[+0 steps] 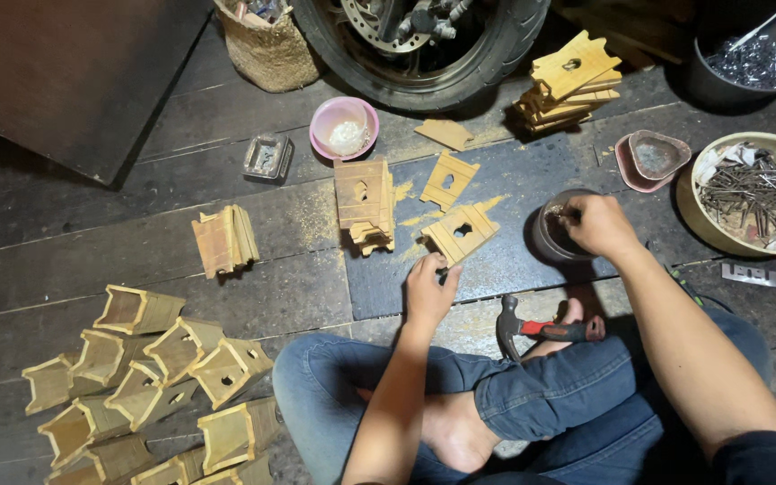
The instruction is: The person sits on the floor assembling small wooden frames by hand. They pick up pre-cut wooden pieces, align them, insert nails, and hammer them into place using a hammer. Completed frames are stacked nearby.
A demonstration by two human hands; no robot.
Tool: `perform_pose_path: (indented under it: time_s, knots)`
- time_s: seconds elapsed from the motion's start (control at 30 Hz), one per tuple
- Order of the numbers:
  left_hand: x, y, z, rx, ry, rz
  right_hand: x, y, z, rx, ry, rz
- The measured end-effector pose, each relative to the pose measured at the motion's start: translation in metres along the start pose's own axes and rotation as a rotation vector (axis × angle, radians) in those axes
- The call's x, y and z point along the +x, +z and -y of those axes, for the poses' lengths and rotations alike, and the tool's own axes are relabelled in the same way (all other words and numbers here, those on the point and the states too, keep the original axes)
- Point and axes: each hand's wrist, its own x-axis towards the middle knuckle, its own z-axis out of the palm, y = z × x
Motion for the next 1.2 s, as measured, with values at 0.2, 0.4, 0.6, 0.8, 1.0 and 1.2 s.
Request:
perform_pose_path:
  time_s: [0.2, 0.4, 0.6, 0.8, 1.0, 1.2]
  knots:
    - [0.003, 0.001, -0.005, 0.035, -0.081, -0.003, 0.001, -0.003, 0.001, -0.033, 0.028, -0.015]
    - [0.003, 0.004, -0.002, 0.034, -0.149, -0.012, 0.009, 0.000, -0.016, 0.044, -0.075, -0.165]
    - [-0.002, 0.006, 0.003, 0.071, -0.162, 0.006, -0.003, -0.010, -0.011, 0.129, -0.215, -0.352]
    - [-0.006, 0.009, 0.011, 0.089, -0.153, 0.038, -0.048, -0.030, 0.109, 0.328, -0.605, -0.272]
    - [0.000, 0.003, 0.000, 0.073, -0.162, 0.056, -0.048, 0.048, 0.153, 0.413, -0.783, -0.106]
    - [-0.003, 0.006, 0.005, 0.059, -0.186, 0.061, -0.044, 0.054, 0.143, 0.387, -0.748, -0.122]
